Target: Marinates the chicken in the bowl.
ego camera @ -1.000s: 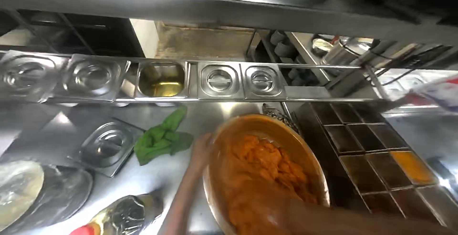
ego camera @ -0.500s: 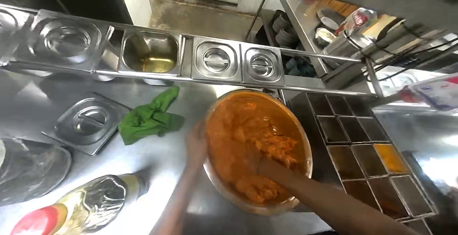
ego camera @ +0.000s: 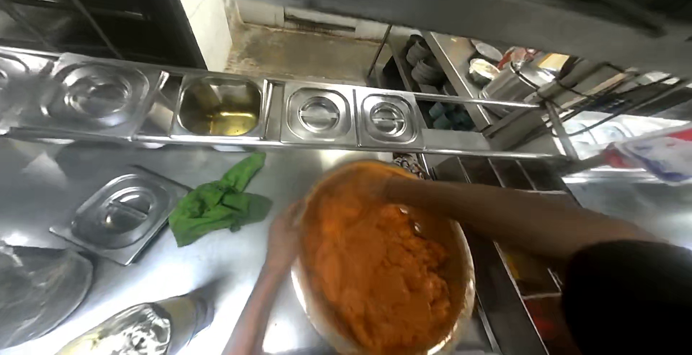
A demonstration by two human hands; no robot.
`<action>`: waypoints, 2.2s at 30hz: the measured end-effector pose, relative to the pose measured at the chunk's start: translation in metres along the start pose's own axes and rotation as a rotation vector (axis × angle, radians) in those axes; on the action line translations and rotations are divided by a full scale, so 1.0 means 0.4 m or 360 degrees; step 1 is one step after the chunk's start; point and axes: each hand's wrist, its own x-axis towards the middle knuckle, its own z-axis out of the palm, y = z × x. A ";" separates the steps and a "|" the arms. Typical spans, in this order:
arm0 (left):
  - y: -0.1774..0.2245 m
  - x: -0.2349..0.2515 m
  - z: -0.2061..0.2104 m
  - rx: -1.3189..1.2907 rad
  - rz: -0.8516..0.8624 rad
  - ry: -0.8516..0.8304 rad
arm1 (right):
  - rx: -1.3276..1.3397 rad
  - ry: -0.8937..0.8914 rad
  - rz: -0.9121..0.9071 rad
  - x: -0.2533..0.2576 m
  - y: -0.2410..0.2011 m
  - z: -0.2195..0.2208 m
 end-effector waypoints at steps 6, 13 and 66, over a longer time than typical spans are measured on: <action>-0.004 -0.120 0.066 -0.0083 -0.0074 0.0427 | 0.0676 -0.0565 0.0881 -0.417 -0.105 0.161; -0.009 -0.379 0.152 -0.0282 -0.0228 0.0657 | 0.2336 -0.0151 0.1213 -0.379 -0.470 -0.023; 0.016 -0.052 0.009 -0.0121 0.0026 0.0198 | 0.0069 -0.0340 0.0629 -0.215 0.005 0.068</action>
